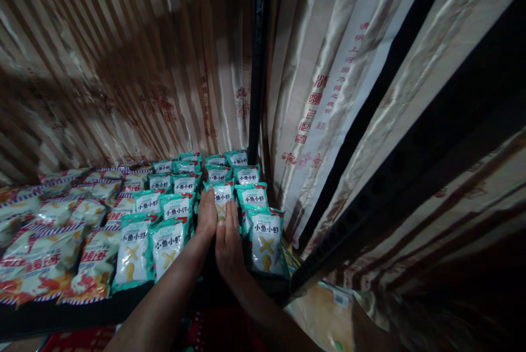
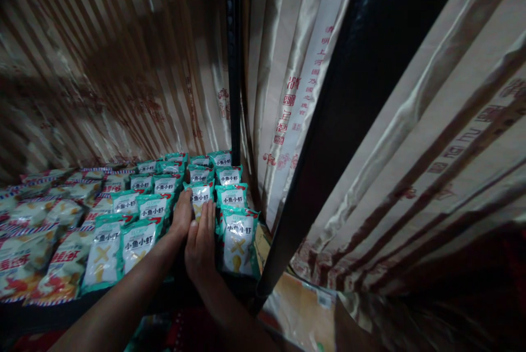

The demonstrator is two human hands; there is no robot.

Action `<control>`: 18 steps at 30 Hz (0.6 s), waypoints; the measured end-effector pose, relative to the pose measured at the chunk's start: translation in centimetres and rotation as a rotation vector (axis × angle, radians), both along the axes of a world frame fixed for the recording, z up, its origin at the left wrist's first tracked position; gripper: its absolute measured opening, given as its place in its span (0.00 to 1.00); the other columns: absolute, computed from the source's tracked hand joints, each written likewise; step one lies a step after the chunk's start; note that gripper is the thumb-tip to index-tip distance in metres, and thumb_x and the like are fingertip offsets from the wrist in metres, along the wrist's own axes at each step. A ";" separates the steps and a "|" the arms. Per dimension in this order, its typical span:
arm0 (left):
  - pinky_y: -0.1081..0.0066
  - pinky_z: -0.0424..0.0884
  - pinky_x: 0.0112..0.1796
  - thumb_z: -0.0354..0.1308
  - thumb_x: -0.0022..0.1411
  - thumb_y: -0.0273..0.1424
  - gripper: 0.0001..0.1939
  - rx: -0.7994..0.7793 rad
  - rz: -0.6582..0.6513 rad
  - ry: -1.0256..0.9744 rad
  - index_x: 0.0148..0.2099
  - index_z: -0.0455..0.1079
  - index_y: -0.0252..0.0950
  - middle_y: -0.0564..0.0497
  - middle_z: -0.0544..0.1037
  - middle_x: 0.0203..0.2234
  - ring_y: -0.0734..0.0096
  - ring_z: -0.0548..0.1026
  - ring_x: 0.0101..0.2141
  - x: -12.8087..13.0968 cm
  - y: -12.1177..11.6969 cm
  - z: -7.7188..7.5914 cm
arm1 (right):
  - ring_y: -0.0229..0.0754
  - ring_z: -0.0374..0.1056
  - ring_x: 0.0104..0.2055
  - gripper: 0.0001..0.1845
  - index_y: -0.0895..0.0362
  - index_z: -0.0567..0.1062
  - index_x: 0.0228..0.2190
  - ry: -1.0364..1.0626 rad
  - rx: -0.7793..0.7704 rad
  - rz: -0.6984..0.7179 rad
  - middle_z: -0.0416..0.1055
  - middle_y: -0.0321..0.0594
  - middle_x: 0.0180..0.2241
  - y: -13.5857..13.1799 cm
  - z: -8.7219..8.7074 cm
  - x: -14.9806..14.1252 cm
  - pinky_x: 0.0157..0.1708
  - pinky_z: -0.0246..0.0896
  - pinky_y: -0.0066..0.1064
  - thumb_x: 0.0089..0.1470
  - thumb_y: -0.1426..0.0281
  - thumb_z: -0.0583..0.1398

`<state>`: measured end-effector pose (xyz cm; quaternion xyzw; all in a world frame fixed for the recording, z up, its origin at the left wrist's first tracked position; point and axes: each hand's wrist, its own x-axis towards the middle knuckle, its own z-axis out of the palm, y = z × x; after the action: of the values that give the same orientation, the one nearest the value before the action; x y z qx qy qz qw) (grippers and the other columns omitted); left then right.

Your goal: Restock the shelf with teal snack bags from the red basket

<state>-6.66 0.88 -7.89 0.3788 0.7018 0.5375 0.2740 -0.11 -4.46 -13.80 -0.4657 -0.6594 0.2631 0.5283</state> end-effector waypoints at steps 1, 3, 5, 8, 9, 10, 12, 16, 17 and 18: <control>0.65 0.65 0.51 0.39 0.64 0.38 0.19 0.000 0.000 0.003 0.44 0.68 0.33 0.42 0.77 0.41 0.61 0.73 0.47 -0.1 0.0 0.0 | 0.47 0.37 0.67 0.29 0.63 0.49 0.62 -0.005 0.011 -0.004 0.40 0.50 0.66 -0.1 0.2 0.0 0.62 0.43 0.51 0.64 0.65 0.40; 0.65 0.61 0.55 0.39 0.65 0.37 0.21 -0.003 0.004 0.008 0.48 0.66 0.31 0.40 0.73 0.49 0.61 0.69 0.52 -0.2 0.1 -0.1 | 0.47 0.36 0.67 0.28 0.63 0.48 0.63 -0.030 0.048 0.001 0.41 0.50 0.66 -0.3 0.7 0.1 0.62 0.43 0.51 0.64 0.66 0.40; 0.65 0.57 0.57 0.40 0.65 0.37 0.22 -0.008 0.007 0.011 0.53 0.64 0.30 0.38 0.68 0.54 0.60 0.64 0.56 -0.3 0.2 -0.3 | 0.47 0.35 0.67 0.28 0.63 0.46 0.63 -0.073 0.106 0.016 0.41 0.50 0.66 -0.6 1.7 0.5 0.62 0.44 0.51 0.64 0.68 0.41; 0.65 0.54 0.59 0.40 0.65 0.38 0.25 -0.013 0.008 0.009 0.59 0.58 0.29 0.38 0.63 0.59 0.61 0.59 0.60 -0.3 0.0 -0.6 | 0.49 0.33 0.68 0.29 0.62 0.43 0.64 -0.151 0.225 0.009 0.38 0.49 0.66 -1.2 3.8 1.5 0.62 0.43 0.53 0.64 0.69 0.42; 0.65 0.55 0.59 0.40 0.65 0.39 0.26 -0.011 0.007 0.007 0.60 0.56 0.29 0.38 0.62 0.60 0.61 0.58 0.60 -0.2 0.0 -0.8 | 0.50 0.32 0.68 0.30 0.62 0.42 0.64 -0.177 0.267 -0.006 0.37 0.49 0.66 -1.4 4.5 2.0 0.62 0.43 0.54 0.63 0.69 0.42; 0.66 0.55 0.58 0.40 0.65 0.40 0.27 -0.009 0.005 0.005 0.61 0.55 0.30 0.39 0.61 0.60 0.62 0.58 0.60 0.0 -0.1 -0.8 | 0.50 0.31 0.68 0.30 0.61 0.41 0.64 -0.197 0.289 -0.028 0.36 0.48 0.66 -1.6 5.2 2.4 0.61 0.42 0.55 0.63 0.70 0.42; 0.67 0.56 0.58 0.38 0.65 0.41 0.29 -0.002 0.001 0.000 0.62 0.53 0.30 0.39 0.60 0.61 0.62 0.58 0.60 0.3 -0.3 -0.9 | 0.51 0.32 0.68 0.30 0.61 0.41 0.64 -0.211 0.314 -0.077 0.37 0.49 0.66 -1.9 6.3 3.3 0.61 0.42 0.56 0.63 0.69 0.42; 0.67 0.55 0.58 0.37 0.66 0.41 0.28 0.013 -0.007 -0.002 0.62 0.55 0.32 0.41 0.61 0.60 0.64 0.58 0.60 0.8 -0.2 -1.0 | 0.50 0.34 0.67 0.29 0.61 0.42 0.64 -0.215 0.321 -0.116 0.39 0.48 0.66 -2.2 7.0 4.2 0.61 0.43 0.54 0.63 0.70 0.42; 0.67 0.55 0.59 0.38 0.66 0.41 0.27 0.018 -0.008 0.002 0.62 0.55 0.32 0.41 0.62 0.60 0.64 0.58 0.60 0.8 -0.1 -1.1 | 0.50 0.35 0.67 0.29 0.61 0.42 0.64 -0.221 0.321 -0.108 0.39 0.48 0.66 -2.3 6.9 4.2 0.61 0.44 0.54 0.63 0.70 0.42; 0.67 0.54 0.59 0.38 0.65 0.41 0.27 0.024 -0.009 0.006 0.62 0.55 0.33 0.42 0.61 0.60 0.64 0.57 0.61 0.8 -0.1 -1.1 | 0.50 0.35 0.67 0.30 0.61 0.42 0.64 -0.231 0.323 -0.091 0.39 0.49 0.66 -2.3 6.7 4.2 0.61 0.45 0.53 0.63 0.70 0.42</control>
<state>-5.90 0.80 -9.01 0.3869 0.6945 0.5436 0.2694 4.08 -6.80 -7.11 -0.4313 -0.7276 0.0747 0.5283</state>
